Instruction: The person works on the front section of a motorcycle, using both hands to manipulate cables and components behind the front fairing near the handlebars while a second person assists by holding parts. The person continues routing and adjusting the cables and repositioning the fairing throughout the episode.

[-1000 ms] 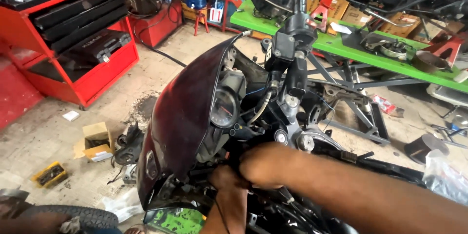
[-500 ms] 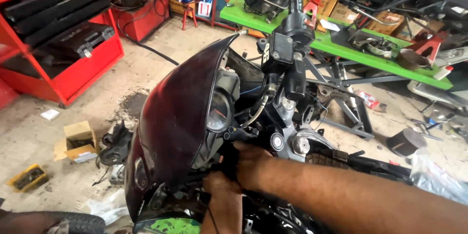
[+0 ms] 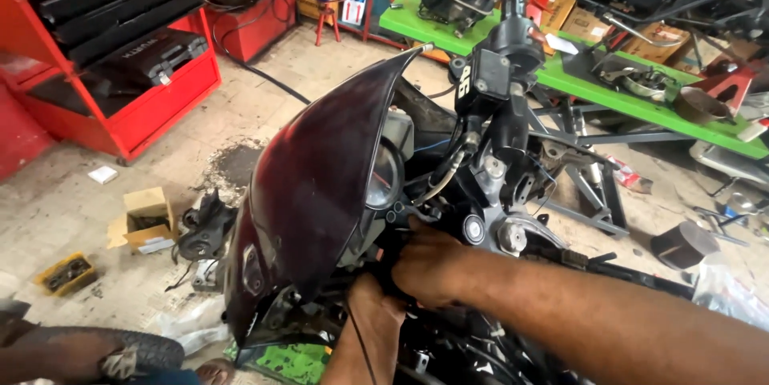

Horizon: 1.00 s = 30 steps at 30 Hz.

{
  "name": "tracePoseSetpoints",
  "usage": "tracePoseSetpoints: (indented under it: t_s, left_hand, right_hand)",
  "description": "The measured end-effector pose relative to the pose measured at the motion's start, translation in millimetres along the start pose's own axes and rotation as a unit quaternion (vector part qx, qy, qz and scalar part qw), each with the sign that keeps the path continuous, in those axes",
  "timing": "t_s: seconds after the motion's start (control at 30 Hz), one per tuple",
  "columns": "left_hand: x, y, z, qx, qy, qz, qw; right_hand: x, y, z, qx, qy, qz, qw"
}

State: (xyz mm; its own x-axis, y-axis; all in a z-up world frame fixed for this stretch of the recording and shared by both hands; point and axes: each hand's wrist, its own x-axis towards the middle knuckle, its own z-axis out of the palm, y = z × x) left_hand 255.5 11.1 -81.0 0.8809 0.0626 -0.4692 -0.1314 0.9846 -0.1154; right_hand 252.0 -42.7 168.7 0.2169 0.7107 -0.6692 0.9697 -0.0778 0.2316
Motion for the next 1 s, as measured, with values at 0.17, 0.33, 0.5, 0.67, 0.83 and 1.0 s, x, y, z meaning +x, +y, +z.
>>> tracePoseSetpoints:
  t_s: [0.17, 0.33, 0.5, 0.67, 0.83, 1.0]
  left_hand:
    - [-55.1, -1.0, 40.2, 0.069, 0.088, -0.001, 0.994]
    - [-55.9, 1.9, 31.7, 0.129, 0.134, 0.071, 0.980]
    - [-99.6, 0.5, 56.3, 0.198, 0.305, 0.068, 0.929]
    - [-89.7, 17.4, -12.6, 0.810, -0.239, 0.417, 0.337]
    - [-58.5, 18.0, 8.3, 0.879, -0.131, 0.216, 0.405]
    - [-20.0, 19.5, 34.3, 0.916, -0.176, 0.062, 0.355]
  right_hand:
    - [-39.5, 9.8, -7.1, 0.159, 0.098, -0.056, 0.981]
    - [-168.1, -24.5, -8.0, 0.357, 0.315, 0.010, 0.880]
    - [-179.4, 3.0, 201.7, 0.575, 0.115, 0.193, 0.787]
    - [-167.0, -2.8, 422.2, 0.514, 0.189, 0.185, 0.816]
    - [-214.2, -30.4, 236.6, 0.447, 0.259, 0.177, 0.838]
    - [-223.7, -42.0, 92.9, 0.367, 0.327, 0.171, 0.854]
